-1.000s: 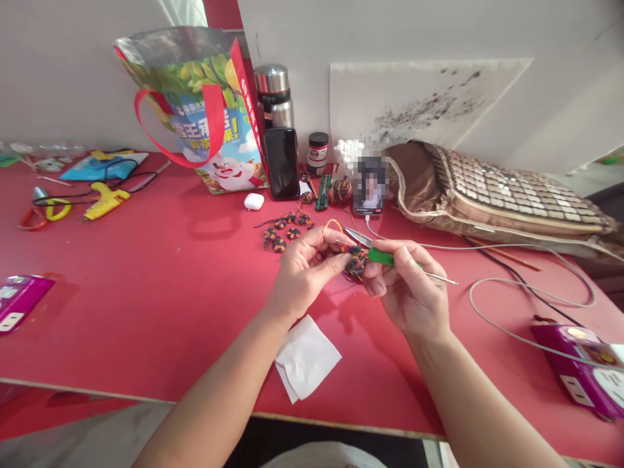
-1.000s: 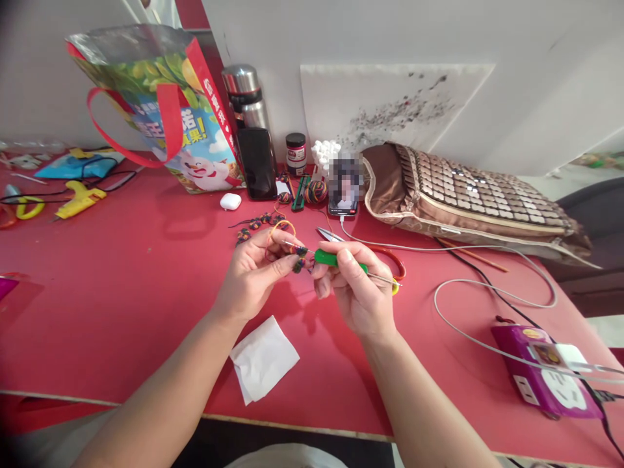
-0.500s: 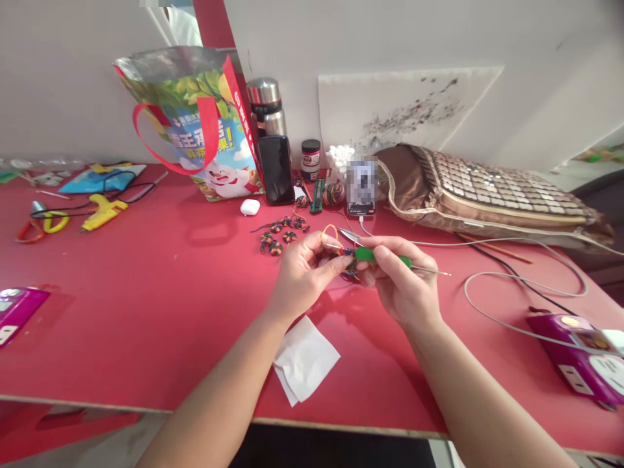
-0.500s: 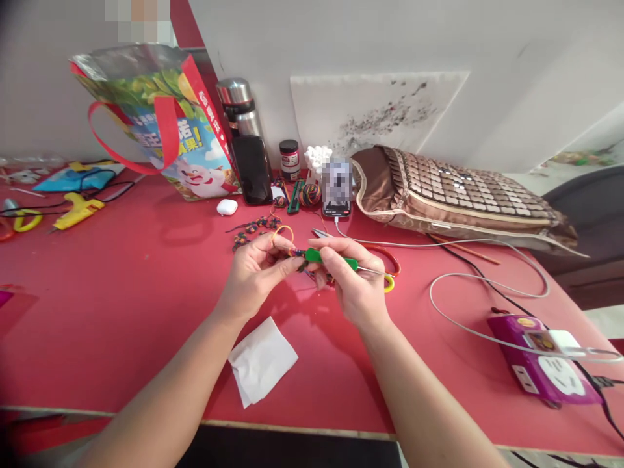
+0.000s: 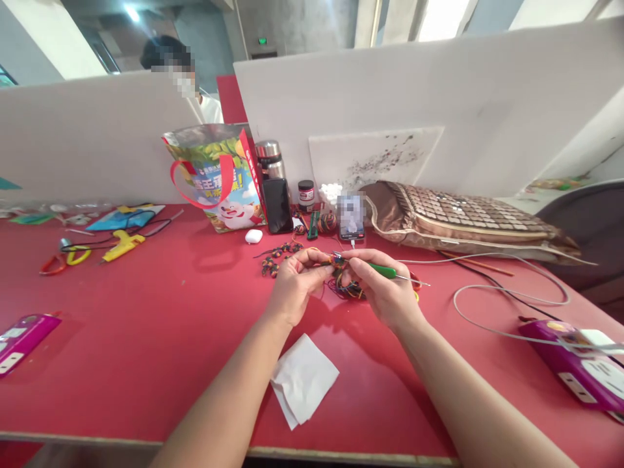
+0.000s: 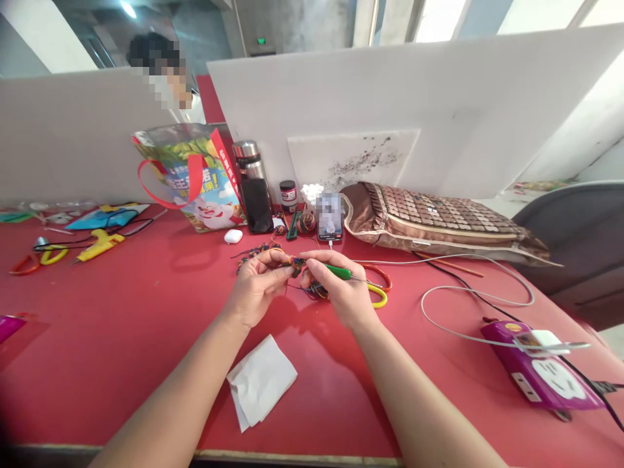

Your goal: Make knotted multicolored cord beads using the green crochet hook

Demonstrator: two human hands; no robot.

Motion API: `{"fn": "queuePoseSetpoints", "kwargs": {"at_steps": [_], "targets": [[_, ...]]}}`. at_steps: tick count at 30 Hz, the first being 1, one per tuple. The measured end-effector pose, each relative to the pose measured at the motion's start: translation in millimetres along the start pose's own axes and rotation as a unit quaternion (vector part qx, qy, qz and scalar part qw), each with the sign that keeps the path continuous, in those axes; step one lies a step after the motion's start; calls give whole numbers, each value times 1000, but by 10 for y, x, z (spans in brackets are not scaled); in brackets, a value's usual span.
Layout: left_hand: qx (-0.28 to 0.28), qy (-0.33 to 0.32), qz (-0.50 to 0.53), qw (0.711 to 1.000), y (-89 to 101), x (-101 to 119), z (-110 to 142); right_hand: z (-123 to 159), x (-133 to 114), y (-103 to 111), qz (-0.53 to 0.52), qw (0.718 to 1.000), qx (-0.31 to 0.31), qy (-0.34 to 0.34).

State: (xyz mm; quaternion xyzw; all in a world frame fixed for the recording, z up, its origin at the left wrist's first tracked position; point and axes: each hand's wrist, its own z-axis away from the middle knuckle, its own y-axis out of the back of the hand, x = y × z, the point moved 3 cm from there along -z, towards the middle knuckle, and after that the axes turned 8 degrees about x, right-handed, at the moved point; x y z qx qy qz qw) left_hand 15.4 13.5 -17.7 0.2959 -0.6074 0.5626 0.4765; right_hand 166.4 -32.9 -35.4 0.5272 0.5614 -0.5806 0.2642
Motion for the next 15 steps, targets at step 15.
{"fn": "queuePoseSetpoints", "kwargs": {"at_steps": [15], "targets": [[10, 27, 26, 999, -9, 70, 48, 56, -50, -85, 90, 989, 7, 118]]}}
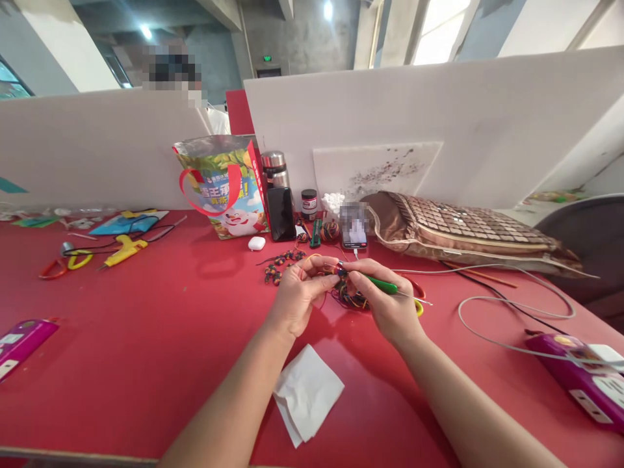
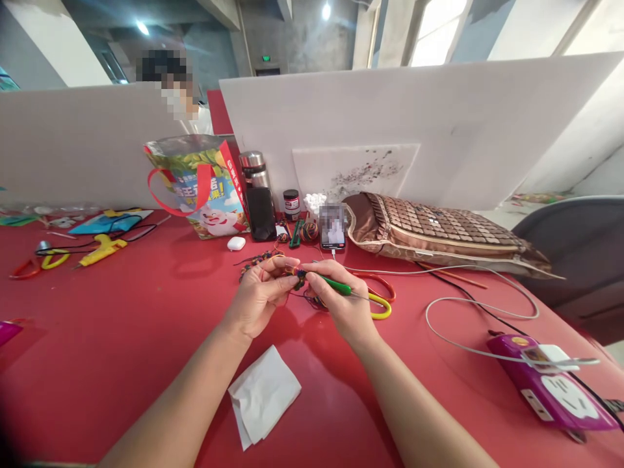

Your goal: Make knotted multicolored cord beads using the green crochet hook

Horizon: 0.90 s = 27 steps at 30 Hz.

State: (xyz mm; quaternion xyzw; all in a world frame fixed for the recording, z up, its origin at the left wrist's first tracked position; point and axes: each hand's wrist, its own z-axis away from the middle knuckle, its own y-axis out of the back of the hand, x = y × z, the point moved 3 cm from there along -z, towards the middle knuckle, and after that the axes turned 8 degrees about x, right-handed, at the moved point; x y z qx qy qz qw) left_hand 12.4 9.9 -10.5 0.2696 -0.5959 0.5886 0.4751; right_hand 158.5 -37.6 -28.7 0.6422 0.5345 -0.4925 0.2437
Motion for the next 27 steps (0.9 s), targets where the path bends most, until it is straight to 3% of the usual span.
{"fn": "queuePoseSetpoints", "kwargs": {"at_steps": [8, 21, 27], "targets": [[-39, 20, -7, 999, 18, -1, 4, 35, -2, -6, -11, 1000, 16, 11], [-51, -48, -4, 998, -75, 51, 64, 32, -5, -9, -102, 994, -11, -29], [-44, -89, -11, 995, -55, 91, 70, 43, -41, -40, -134, 988, -56, -44]]}}
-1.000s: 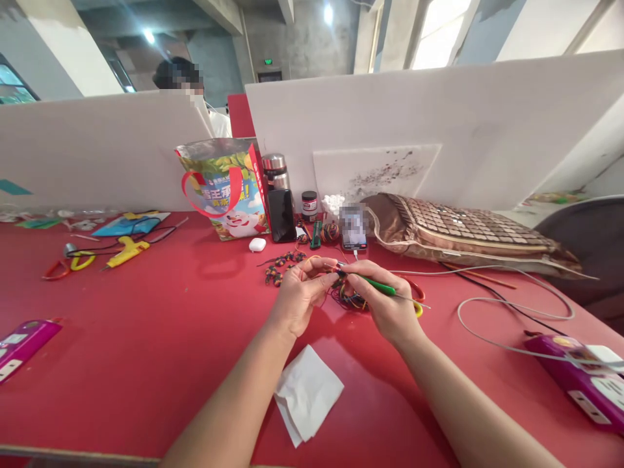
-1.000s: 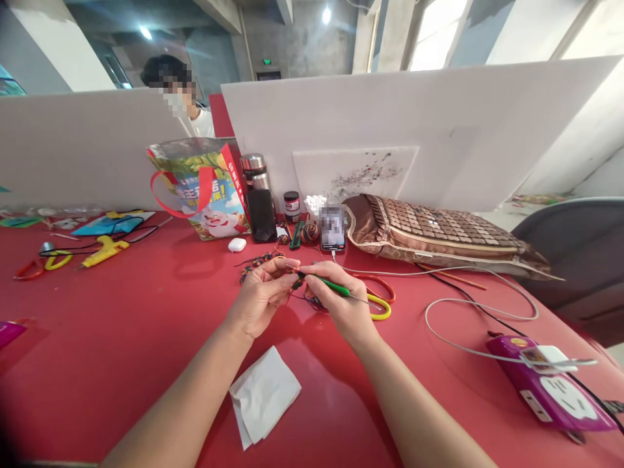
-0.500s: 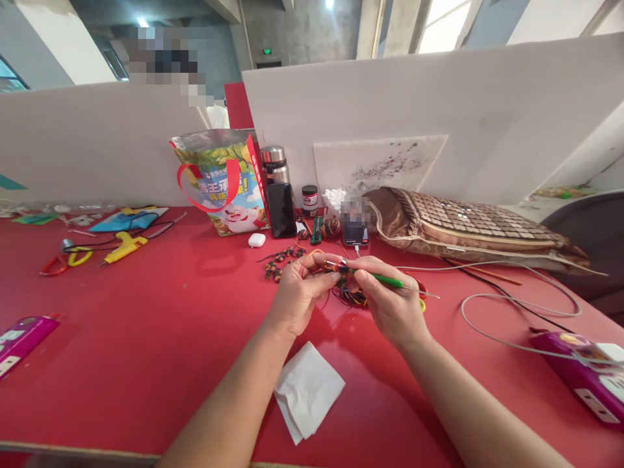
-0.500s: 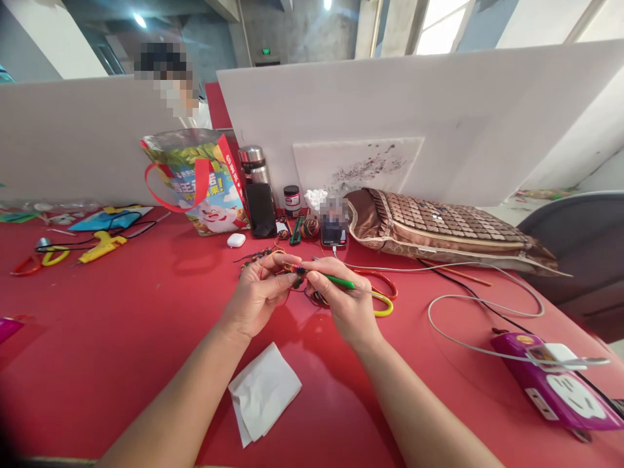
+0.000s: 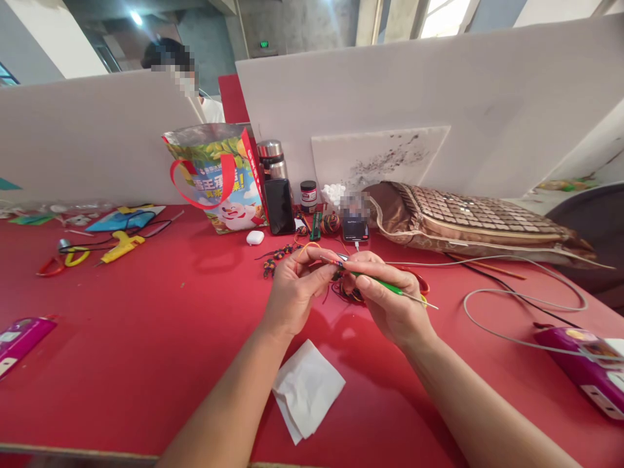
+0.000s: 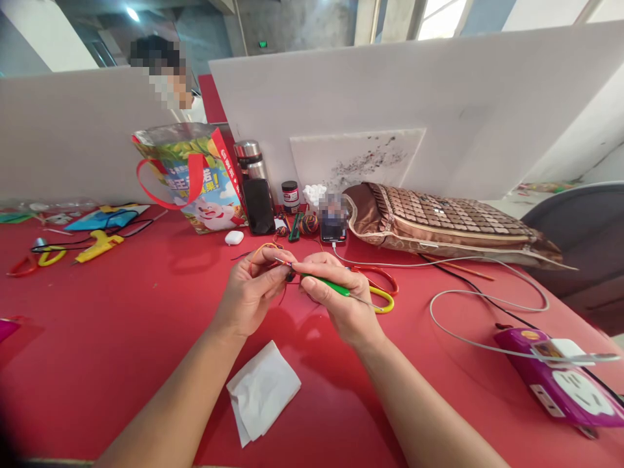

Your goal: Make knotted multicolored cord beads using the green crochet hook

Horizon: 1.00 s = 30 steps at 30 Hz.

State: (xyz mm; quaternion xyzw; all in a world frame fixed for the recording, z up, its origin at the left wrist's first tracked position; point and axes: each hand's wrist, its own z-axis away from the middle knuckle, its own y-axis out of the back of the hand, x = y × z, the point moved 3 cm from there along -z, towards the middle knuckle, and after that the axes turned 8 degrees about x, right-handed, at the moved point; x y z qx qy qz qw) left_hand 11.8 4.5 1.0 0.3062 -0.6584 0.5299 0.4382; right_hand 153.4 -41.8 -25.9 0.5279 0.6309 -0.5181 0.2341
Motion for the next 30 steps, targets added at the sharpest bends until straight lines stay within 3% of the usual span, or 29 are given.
{"fn": "queuePoseSetpoints", "kwargs": {"at_steps": [13, 19, 30], "targets": [[5, -59, 0, 998, -5, 3, 42, 3, -13, 15, 29, 999, -21, -10], [7, -69, -30, 997, 12, -22, 40, 18, 11, 17, 36, 998, 51, 6], [-10, -60, -58, 996, 6, -47, 51, -3, 5, -48, -56, 988, 115, -80]]}}
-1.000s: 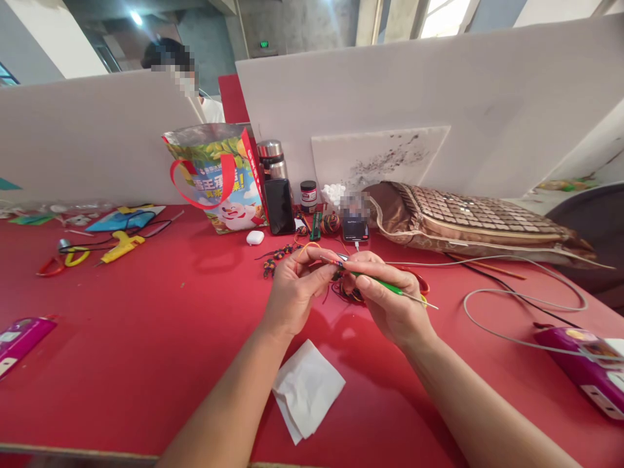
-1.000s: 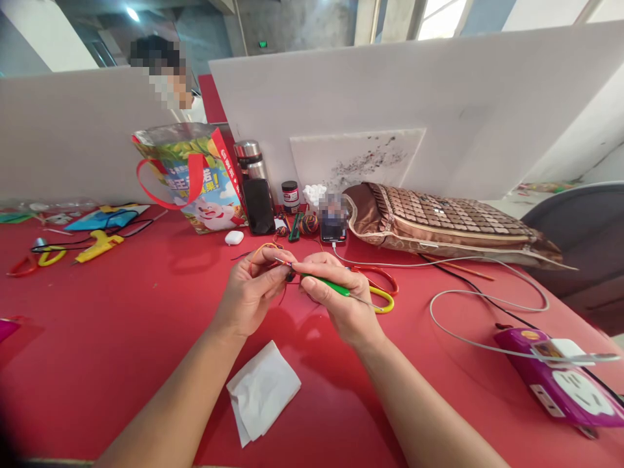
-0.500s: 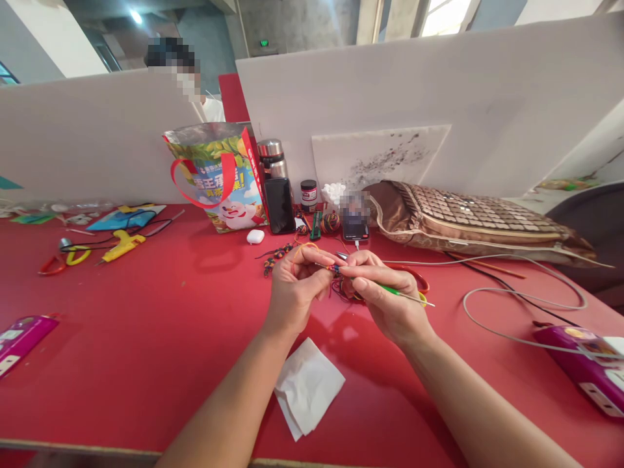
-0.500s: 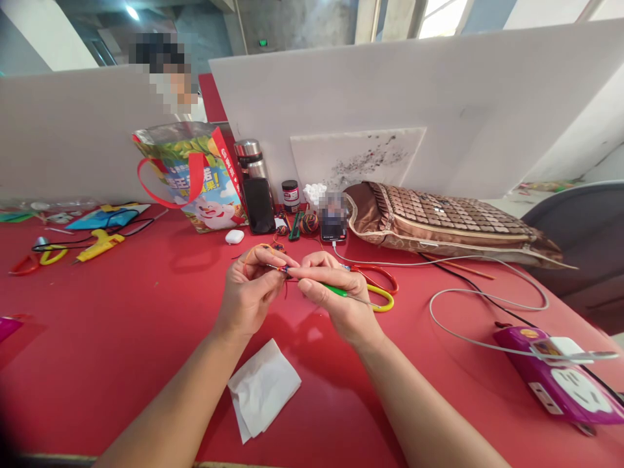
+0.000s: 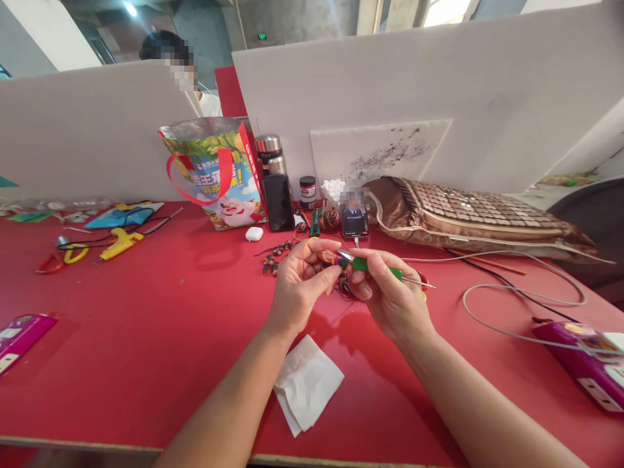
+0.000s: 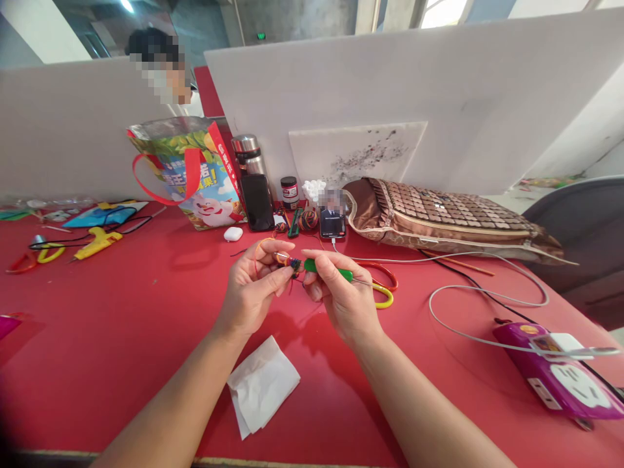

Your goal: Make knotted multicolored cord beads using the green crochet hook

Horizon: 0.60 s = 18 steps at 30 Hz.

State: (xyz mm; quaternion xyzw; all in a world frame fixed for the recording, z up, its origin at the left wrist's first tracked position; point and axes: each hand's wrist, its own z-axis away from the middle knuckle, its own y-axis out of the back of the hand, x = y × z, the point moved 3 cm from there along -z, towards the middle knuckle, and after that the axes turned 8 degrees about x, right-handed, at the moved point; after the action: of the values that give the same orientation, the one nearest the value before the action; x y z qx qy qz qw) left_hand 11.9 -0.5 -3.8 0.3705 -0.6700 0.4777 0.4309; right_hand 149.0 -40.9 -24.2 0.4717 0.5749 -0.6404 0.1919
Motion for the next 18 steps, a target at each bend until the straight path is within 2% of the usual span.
{"fn": "queuePoseSetpoints", "kwargs": {"at_steps": [4, 11, 14, 18], "targets": [[18, -12, -14, 1000, 2, 19, -5, -2, -7, -1, -9, 1000, -11, -12], [24, -41, -34, 998, 13, 46, -19, -12, -74, 20, -8, 997, -67, -46], [30, -47, -50, 997, 10, 60, -15, -10, -75, 31, 23, 997, -71, -28], [30, -64, -52, 996, 16, 68, -14, 23, -39, 28, 85, 992, -85, 28]]}}
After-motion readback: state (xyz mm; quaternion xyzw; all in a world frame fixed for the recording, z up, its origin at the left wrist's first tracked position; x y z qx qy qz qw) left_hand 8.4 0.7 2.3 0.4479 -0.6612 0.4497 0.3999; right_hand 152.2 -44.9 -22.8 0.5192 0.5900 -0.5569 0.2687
